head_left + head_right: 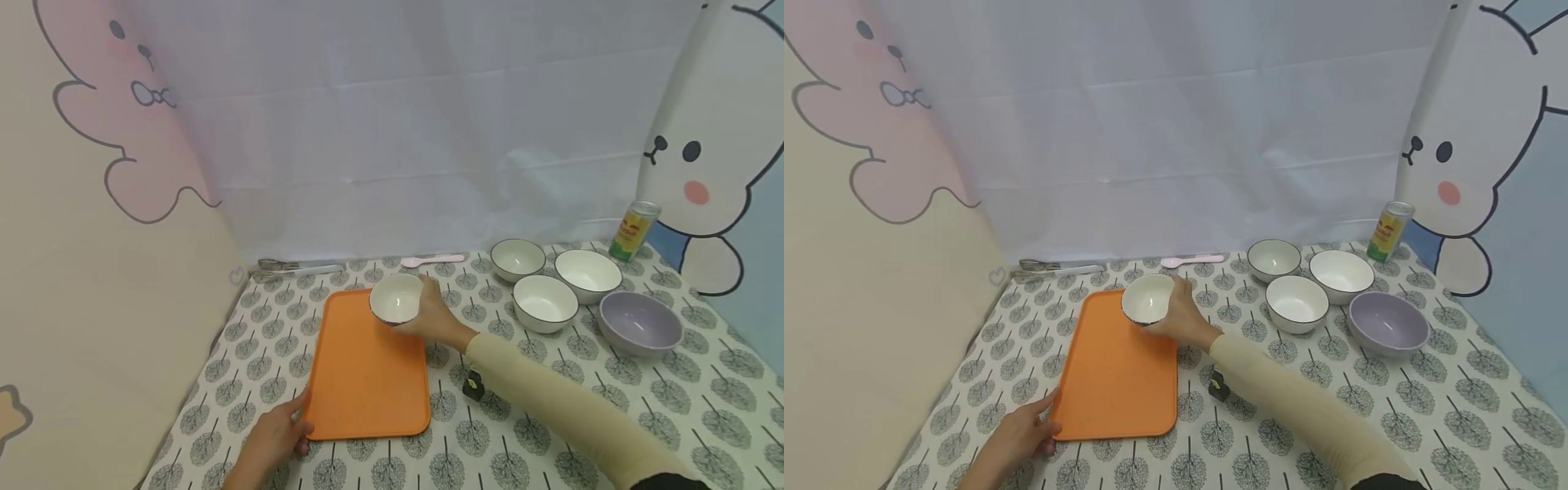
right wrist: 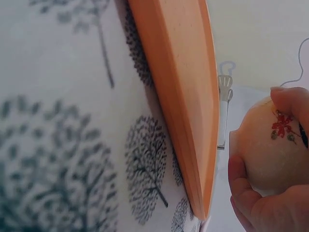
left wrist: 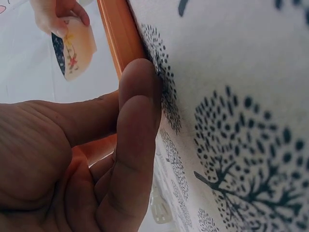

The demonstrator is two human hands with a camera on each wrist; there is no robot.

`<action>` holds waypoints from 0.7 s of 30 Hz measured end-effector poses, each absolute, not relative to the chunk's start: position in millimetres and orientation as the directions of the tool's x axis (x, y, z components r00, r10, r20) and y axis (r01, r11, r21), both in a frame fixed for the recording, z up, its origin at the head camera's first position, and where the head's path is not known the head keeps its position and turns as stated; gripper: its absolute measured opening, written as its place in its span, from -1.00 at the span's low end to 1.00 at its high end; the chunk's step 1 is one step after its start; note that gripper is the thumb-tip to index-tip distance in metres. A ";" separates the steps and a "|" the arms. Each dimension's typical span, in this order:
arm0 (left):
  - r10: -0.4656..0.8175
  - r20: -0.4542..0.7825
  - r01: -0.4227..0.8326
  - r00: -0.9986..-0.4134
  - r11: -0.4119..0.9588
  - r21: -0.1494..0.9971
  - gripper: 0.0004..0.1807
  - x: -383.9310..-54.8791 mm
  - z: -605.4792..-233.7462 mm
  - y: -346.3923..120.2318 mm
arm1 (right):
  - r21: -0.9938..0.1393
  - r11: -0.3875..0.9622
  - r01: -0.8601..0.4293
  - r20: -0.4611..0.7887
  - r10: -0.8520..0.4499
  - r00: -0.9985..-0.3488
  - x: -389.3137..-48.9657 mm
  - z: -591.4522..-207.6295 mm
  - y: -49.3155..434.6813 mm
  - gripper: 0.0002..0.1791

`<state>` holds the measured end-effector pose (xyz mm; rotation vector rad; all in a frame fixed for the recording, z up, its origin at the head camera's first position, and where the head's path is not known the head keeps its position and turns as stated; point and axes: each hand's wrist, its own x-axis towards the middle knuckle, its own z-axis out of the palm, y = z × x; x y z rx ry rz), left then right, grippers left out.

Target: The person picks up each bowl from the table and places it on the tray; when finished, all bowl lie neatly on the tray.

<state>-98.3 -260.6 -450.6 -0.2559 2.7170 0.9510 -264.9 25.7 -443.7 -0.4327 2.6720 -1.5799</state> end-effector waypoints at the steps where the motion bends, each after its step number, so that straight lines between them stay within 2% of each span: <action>1: -0.080 -0.287 -0.242 -0.955 0.769 0.591 -0.28 -98.6 -449.8 -261.2 | -0.861 0.450 -0.237 0.139 -0.241 -0.961 -266.8 -443.8 22.2 0.37; 9: -0.083 -0.268 -0.232 -0.960 0.769 0.595 -0.29 -101.0 -443.8 -265.2 | -0.893 0.392 -0.219 0.126 -0.249 -0.960 -277.4 -439.3 -3.3 0.36; 14: -0.086 -0.307 -0.263 -0.948 0.754 0.602 -0.28 -98.1 -449.0 -263.2 | -0.889 0.410 -0.203 0.095 -0.268 -0.959 -284.3 -446.0 -16.7 0.39; 21: -0.063 -0.306 -0.245 -0.950 0.756 0.607 -0.27 -97.6 -451.5 -263.7 | -0.876 0.433 -0.213 0.084 -0.298 -0.951 -293.4 -456.0 -32.2 0.39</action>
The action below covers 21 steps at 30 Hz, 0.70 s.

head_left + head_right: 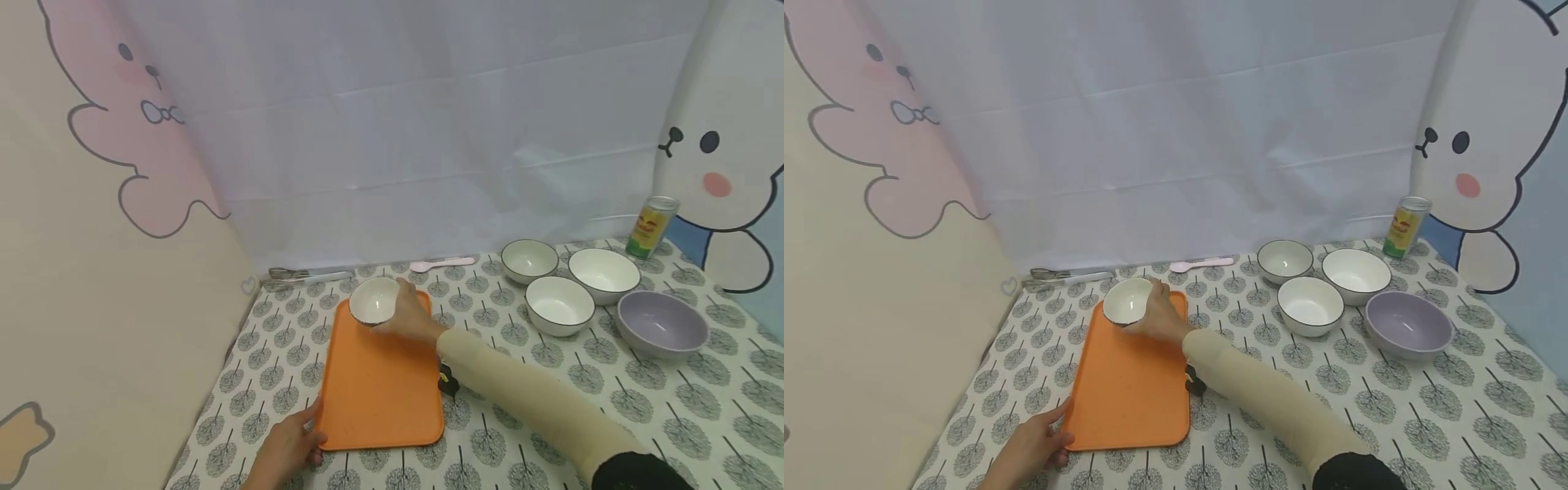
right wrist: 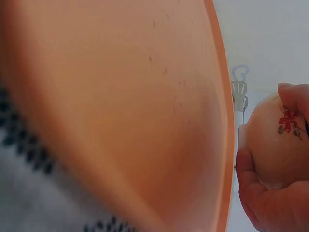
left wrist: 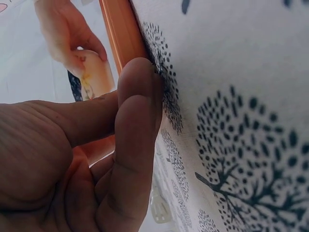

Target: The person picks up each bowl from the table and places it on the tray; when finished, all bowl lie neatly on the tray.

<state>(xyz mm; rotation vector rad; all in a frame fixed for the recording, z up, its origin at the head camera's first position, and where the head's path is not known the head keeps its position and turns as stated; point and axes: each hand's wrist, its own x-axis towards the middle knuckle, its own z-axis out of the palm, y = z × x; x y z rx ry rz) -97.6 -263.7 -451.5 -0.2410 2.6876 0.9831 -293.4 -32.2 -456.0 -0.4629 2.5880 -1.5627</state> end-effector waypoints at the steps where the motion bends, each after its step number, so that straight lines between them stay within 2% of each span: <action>1: -0.070 -0.307 -0.251 -0.949 0.758 0.602 -0.27 -97.8 -451.6 -262.8 | -0.870 0.442 -0.217 0.084 -0.302 -0.950 -294.6 -456.8 -34.6 0.39; 7: -0.095 -0.326 -0.277 -0.941 0.770 0.575 -0.28 -100.3 -450.6 -261.5 | -0.854 0.463 -0.236 0.084 -0.325 -0.942 -299.2 -456.0 -51.4 0.39; 13: -0.043 -0.310 -0.225 -0.950 0.782 0.582 -0.28 -102.1 -447.7 -265.2 | -0.867 0.452 -0.208 0.056 -0.328 -0.943 -302.9 -457.4 -64.9 0.39; 21: -0.040 -0.342 -0.244 -0.939 0.779 0.577 -0.24 -102.3 -451.0 -266.1 | -0.867 0.451 -0.211 0.057 -0.331 -0.942 -306.6 -466.4 -76.7 0.38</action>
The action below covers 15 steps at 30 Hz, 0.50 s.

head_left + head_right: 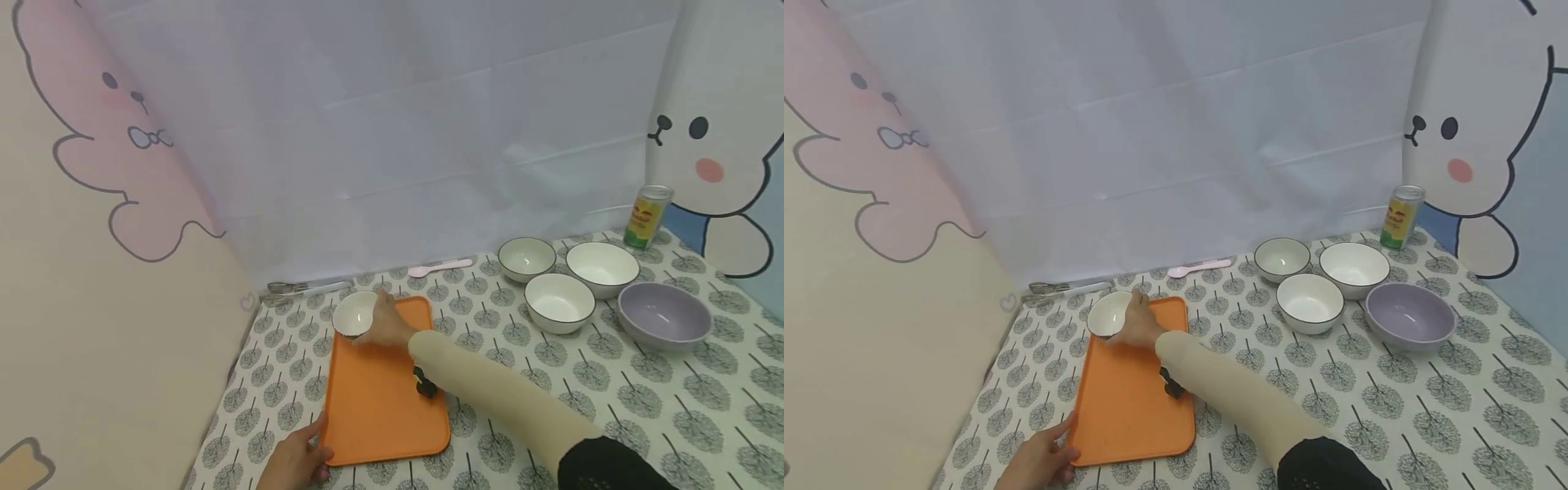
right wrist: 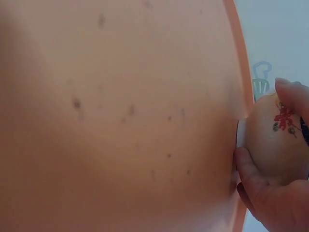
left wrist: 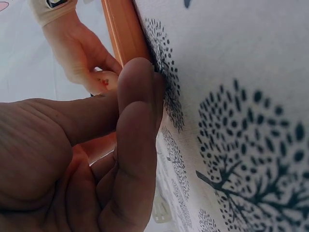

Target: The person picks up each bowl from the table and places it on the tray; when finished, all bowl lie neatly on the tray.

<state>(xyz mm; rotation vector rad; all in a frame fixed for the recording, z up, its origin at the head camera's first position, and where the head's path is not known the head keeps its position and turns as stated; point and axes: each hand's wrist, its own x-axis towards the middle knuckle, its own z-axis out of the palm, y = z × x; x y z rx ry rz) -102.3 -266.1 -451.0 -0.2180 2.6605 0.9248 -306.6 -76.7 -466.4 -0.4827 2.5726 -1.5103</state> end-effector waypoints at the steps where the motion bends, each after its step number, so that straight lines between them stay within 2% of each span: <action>1: -0.042 -0.341 -0.245 -0.939 0.777 0.580 -0.24 -101.8 -451.2 -266.0 | -0.866 0.453 -0.211 0.057 -0.330 -0.942 -307.2 -466.9 -78.0 0.38; 15: -0.046 -0.345 -0.248 -0.938 0.783 0.570 -0.28 -102.6 -449.3 -267.0 | -0.874 0.452 -0.179 0.001 -0.366 -0.930 -311.4 -458.4 -84.0 0.44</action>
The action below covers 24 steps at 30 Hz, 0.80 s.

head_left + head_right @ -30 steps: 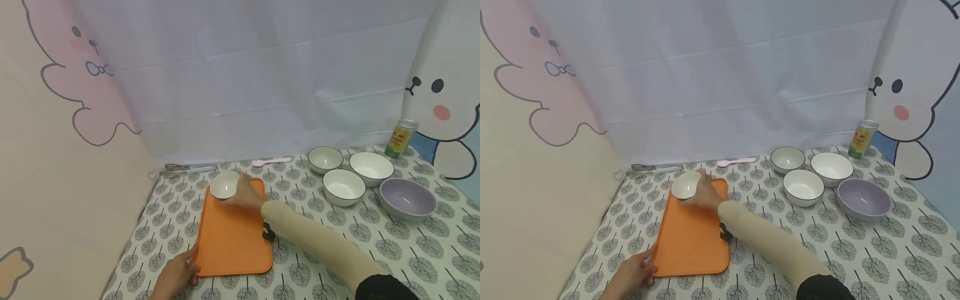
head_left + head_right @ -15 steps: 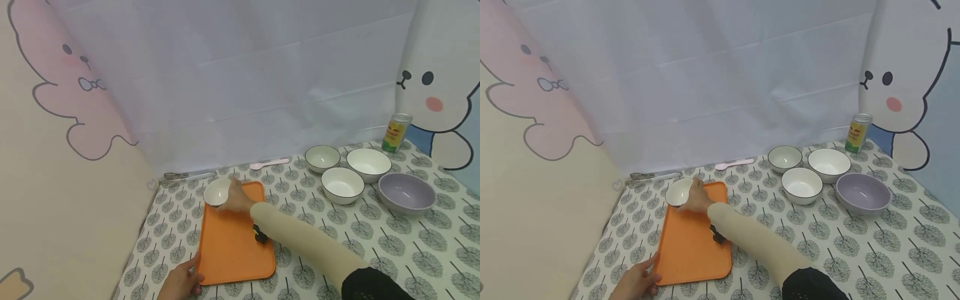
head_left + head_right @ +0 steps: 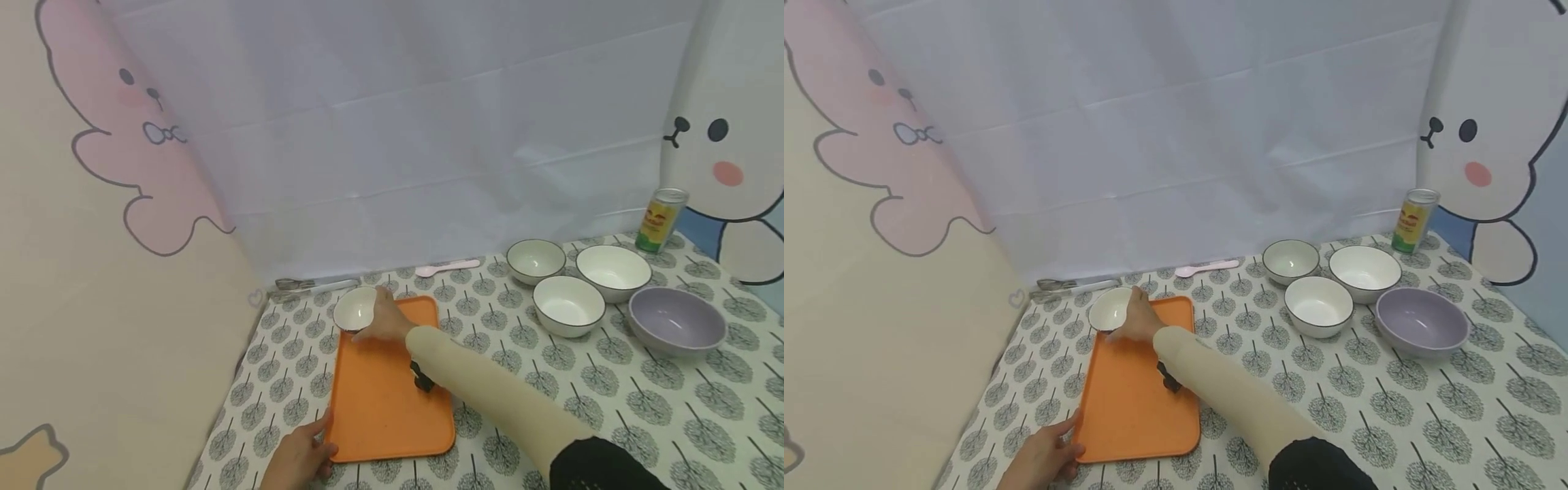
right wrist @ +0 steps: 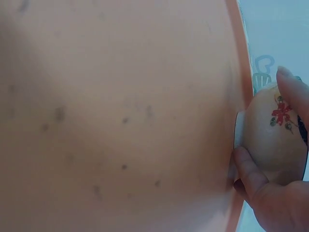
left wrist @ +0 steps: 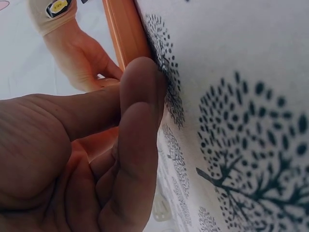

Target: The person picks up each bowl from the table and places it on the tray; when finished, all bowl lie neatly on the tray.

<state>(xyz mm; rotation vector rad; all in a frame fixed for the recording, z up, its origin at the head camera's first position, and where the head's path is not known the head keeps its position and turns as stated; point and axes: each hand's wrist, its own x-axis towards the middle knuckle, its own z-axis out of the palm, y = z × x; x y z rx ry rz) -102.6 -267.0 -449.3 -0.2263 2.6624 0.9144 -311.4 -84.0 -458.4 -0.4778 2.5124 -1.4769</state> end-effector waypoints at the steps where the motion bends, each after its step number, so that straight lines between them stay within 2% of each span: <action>1: -0.050 -0.349 -0.256 -0.936 0.777 0.575 -0.28 -102.8 -448.8 -267.1 | -0.873 0.453 -0.181 0.000 -0.372 -0.928 -312.2 -457.9 -84.7 0.44; 8: -0.053 -0.347 -0.263 -0.936 0.761 0.593 -0.29 -102.1 -449.0 -266.7 | -0.855 0.479 -0.197 -0.002 -0.383 -0.924 -315.2 -458.2 -90.9 0.44; 18: 0.005 -0.269 -0.168 -0.963 0.770 0.616 -0.31 -95.9 -452.1 -267.6 | -0.853 0.469 -0.228 0.039 -0.379 -0.925 -324.2 -469.0 -100.0 0.45; 24: -0.033 -0.271 -0.199 -0.962 0.763 0.615 -0.31 -96.4 -450.0 -264.1 | -0.829 0.502 -0.245 0.046 -0.376 -0.925 -329.7 -468.3 -103.3 0.48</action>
